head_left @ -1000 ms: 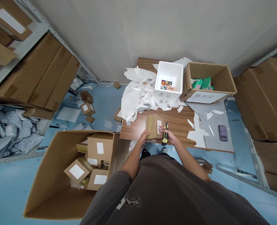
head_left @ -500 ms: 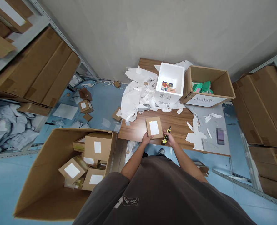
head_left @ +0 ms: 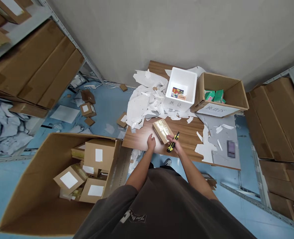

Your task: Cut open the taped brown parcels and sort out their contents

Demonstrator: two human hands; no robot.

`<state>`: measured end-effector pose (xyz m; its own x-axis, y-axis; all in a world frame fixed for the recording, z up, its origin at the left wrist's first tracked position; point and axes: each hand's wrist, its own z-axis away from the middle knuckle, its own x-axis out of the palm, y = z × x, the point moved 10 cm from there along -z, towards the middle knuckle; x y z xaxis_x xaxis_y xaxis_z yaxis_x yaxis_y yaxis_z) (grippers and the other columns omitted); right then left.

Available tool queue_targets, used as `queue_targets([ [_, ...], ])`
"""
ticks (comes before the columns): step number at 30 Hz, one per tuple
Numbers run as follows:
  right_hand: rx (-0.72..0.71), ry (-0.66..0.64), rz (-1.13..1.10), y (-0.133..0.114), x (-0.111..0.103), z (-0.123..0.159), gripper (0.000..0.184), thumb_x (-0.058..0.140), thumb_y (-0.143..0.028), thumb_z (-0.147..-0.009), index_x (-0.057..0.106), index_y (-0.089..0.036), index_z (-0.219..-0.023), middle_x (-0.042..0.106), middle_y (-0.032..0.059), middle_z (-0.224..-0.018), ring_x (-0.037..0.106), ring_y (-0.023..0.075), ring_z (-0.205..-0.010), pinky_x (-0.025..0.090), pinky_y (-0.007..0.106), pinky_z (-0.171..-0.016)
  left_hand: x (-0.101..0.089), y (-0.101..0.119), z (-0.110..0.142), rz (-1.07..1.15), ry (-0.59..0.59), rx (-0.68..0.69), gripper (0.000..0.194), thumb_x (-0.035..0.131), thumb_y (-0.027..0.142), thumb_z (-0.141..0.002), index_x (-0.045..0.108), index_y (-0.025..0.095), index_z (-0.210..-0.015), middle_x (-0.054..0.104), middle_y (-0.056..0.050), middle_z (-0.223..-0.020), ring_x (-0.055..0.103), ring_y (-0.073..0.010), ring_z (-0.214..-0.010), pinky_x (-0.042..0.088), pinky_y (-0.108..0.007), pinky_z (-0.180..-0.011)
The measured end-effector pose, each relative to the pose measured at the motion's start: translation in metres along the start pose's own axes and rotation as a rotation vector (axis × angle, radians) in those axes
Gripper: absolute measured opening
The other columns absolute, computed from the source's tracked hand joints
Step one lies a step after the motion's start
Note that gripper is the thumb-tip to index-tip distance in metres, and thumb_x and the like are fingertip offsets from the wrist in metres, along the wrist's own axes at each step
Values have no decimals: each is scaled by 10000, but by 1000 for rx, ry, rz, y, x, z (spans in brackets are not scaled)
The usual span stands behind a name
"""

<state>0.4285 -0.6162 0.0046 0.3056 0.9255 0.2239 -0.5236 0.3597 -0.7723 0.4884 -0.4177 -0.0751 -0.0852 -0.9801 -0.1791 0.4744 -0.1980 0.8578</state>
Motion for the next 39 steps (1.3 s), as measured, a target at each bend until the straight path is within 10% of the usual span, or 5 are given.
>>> queue_targets([
  [5,-4,-46,51,-5,-3,-3,472,664,-379,-751,670,-251,-1205,800,87,-1064,742,267,-1104,599,326,-870,2,80,-26,-547,-159,374,1033,854,502,-792,413,161,-1662,287,-182,-1782,145,-388,-1681,194,-478,-1357],
  [10,41,54,355,-19,-14,-26,521,691,-607,-897,596,-225,-1238,623,-50,-624,643,214,-595,555,315,-637,22,87,-42,-716,-325,327,1365,968,481,-646,219,133,-1733,88,-222,-1821,177,-473,-1653,302,-502,-1298],
  [20,-36,71,1351,-73,60,-106,345,524,-449,-1095,660,-188,-1274,734,220,-1338,662,375,-1303,469,446,-1093,29,72,-46,-825,-331,283,1323,934,498,-704,174,239,-1755,-45,-133,-1841,329,-491,-1561,443,-513,-1179],
  [29,12,25,1449,-73,77,-129,300,602,-406,-1056,657,-169,-1232,735,256,-1335,672,379,-1315,484,477,-1101,20,71,-44,-543,-308,219,1113,917,583,-705,430,275,-1658,169,-165,-1821,390,-507,-1519,377,-571,-1206],
  [39,30,76,1238,-49,57,-117,322,811,-376,-885,654,-182,-1088,743,277,-1280,653,421,-1353,502,528,-1106,19,73,-47,-500,-271,202,1126,868,675,-730,378,304,-1673,172,-180,-1817,373,-470,-1552,407,-546,-1177],
])
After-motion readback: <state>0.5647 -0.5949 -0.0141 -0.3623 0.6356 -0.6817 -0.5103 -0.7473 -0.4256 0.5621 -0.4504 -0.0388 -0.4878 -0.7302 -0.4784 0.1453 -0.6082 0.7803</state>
